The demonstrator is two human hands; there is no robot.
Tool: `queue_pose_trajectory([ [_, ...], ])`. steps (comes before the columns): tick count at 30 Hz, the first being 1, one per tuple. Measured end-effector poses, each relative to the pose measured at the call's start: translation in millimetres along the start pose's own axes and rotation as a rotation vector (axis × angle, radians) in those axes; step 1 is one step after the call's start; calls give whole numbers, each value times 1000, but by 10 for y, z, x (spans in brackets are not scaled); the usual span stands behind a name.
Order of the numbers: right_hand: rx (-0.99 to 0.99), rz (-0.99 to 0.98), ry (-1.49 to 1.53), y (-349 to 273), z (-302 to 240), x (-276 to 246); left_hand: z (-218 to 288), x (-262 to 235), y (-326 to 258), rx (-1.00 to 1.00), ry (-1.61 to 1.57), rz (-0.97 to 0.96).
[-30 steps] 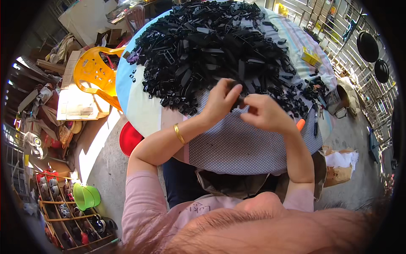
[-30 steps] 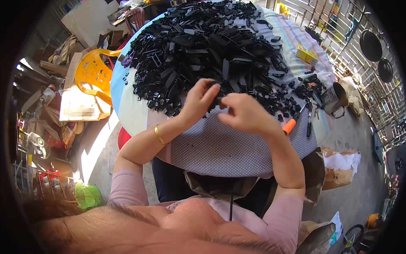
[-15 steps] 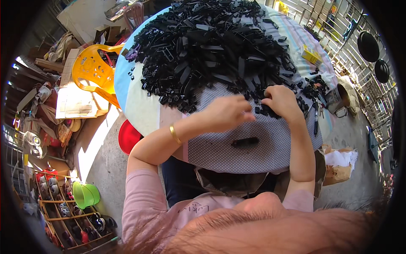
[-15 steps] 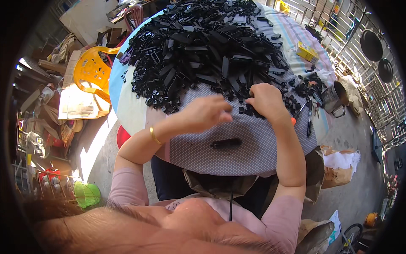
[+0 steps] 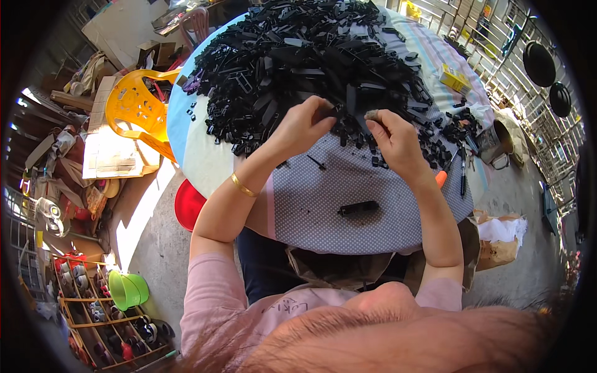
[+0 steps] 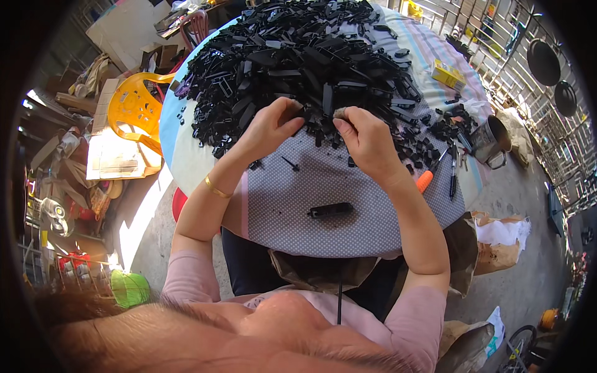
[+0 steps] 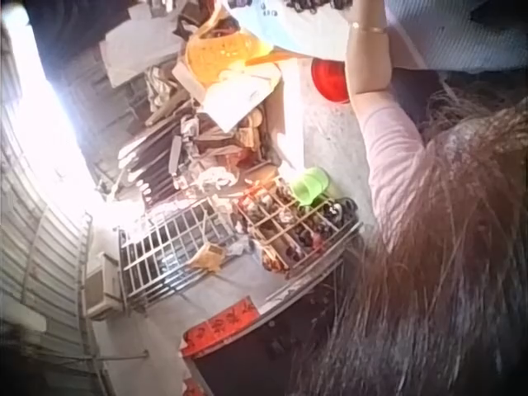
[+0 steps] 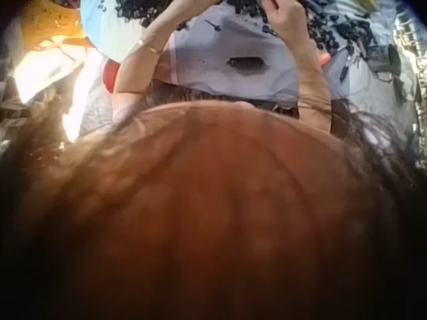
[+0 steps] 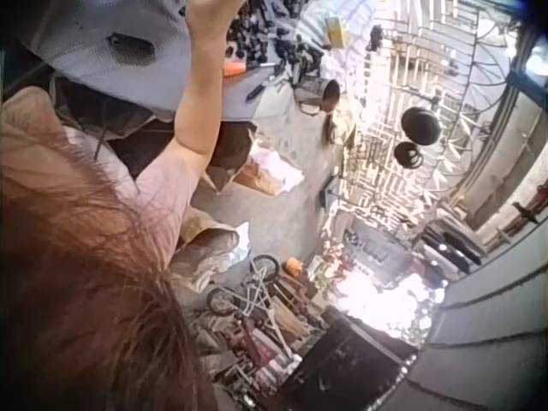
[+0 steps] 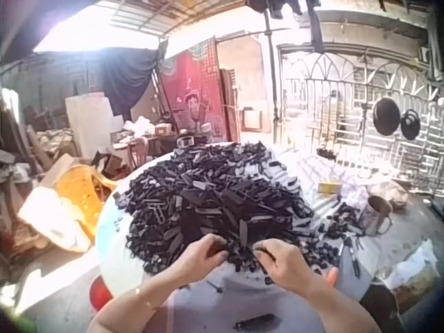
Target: Manually assembling small black plastic components by snapping them together on a workbench.
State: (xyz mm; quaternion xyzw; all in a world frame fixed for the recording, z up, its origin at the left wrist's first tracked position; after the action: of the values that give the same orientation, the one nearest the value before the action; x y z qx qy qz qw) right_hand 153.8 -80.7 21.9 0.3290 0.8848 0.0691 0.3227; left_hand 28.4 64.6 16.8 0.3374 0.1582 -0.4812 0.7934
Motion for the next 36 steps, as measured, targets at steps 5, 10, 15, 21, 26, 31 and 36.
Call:
queue_pose_trajectory([
  [5, 98, -127, 244, -38, -39, 91, -4, 285, -81, -117, -803, -33],
  [10, -13, -74, 177, -55, -50, 94, -8, 405, -120, -156, -661, -43],
  [15, -192, 120, 37, -110, -171, 81, 8, 505, -144, -223, -843, 38],
  [21, -239, 188, 77, -123, -170, 108, 74, 540, -188, -183, -1213, 45],
  [26, -276, 266, 85, -145, -172, 99, 146, 521, -182, -172, -1072, 51],
  [31, -332, 192, -107, -143, -187, 171, 75, 509, -174, -119, -928, 80],
  [36, -305, 176, -409, -226, -202, 239, 195, 451, -221, -123, -474, 76],
])
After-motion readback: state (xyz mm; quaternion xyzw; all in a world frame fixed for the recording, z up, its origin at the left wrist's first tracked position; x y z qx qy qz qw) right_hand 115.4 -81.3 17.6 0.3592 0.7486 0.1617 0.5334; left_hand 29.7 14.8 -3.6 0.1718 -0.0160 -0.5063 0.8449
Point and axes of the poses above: each hand's wrist, its own y-axis towards the middle knuckle, its own x-axis out of the palm, z = x × y, the point moved 4 cm from there along y, towards the middle knuckle, and after that the axes turned 15 degrees about x, right-handed, at the moved point
